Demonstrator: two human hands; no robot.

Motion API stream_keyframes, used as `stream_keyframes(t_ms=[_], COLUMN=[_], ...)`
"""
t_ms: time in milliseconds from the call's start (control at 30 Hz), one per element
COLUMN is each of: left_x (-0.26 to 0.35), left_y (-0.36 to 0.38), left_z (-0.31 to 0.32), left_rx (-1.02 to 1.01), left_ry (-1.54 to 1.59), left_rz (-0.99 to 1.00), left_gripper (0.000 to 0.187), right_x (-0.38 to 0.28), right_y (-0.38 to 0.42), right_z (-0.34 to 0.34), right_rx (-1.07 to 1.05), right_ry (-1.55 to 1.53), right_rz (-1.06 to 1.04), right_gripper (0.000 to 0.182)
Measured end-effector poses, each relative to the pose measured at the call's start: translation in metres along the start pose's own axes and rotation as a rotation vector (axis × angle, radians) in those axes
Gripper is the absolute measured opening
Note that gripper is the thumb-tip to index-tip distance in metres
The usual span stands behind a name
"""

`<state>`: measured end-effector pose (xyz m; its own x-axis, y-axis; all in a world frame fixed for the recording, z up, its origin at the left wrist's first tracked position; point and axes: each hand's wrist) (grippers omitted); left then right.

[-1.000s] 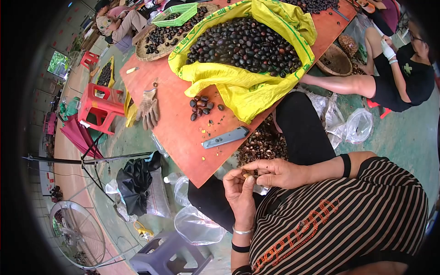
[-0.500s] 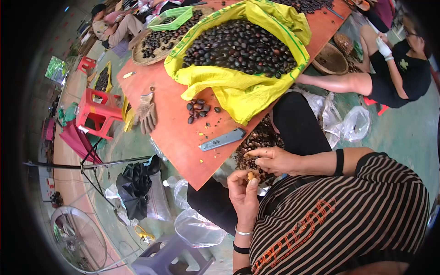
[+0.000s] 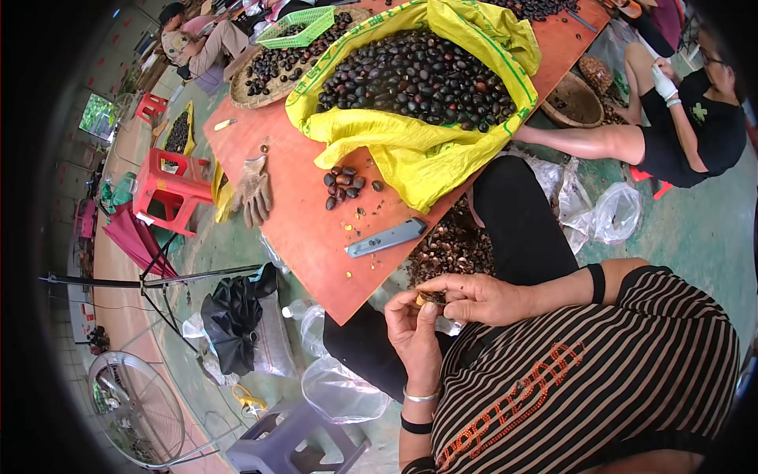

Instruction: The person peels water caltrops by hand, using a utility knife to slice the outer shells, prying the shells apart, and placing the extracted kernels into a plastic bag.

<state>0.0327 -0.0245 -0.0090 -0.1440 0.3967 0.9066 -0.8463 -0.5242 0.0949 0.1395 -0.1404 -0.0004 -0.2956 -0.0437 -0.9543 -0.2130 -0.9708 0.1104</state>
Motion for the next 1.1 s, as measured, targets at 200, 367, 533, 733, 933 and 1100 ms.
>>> stream_keyframes(t_ms=[200,367,533,733,933,1100], left_x=[-0.004,-0.007,0.000,0.001,-0.005,-0.008], left_y=[0.001,0.001,-0.001,-0.010,-0.012,-0.016], left_z=[-0.002,-0.008,-0.002,-0.005,0.003,-0.001], left_rx=[0.004,-0.027,-0.151,-0.066,-0.097,-0.109], left_ry=[-0.217,-0.326,-0.152,0.206,0.092,-0.279], left_rz=[0.070,0.115,-0.025,-0.086,-0.031,0.053], left_gripper=[0.022,0.018,0.018,0.022,0.028,0.024], right_x=[0.003,0.010,0.003,0.006,-0.015,0.000], right_y=[-0.001,-0.003,0.000,0.009,0.012,0.003], right_z=[0.000,-0.007,-0.026,-0.022,-0.019,-0.017], right_rx=[0.108,0.125,0.239,0.157,0.115,0.091], right_ry=[0.217,-0.119,-0.276,0.004,0.088,0.247], right_rz=[-0.105,0.177,0.313,0.051,0.002,-0.164], right_gripper=[0.038,0.038,0.040,0.042,0.038,0.049])
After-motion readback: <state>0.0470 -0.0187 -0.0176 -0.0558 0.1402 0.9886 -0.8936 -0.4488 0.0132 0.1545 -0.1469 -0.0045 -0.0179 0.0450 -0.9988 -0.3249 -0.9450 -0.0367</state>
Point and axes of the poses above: each hand's wrist, its own y-axis away from the middle knuckle, its own z-axis out of the palm, x = y × z, and after that the axes turned 5 degrees about -x, right-handed
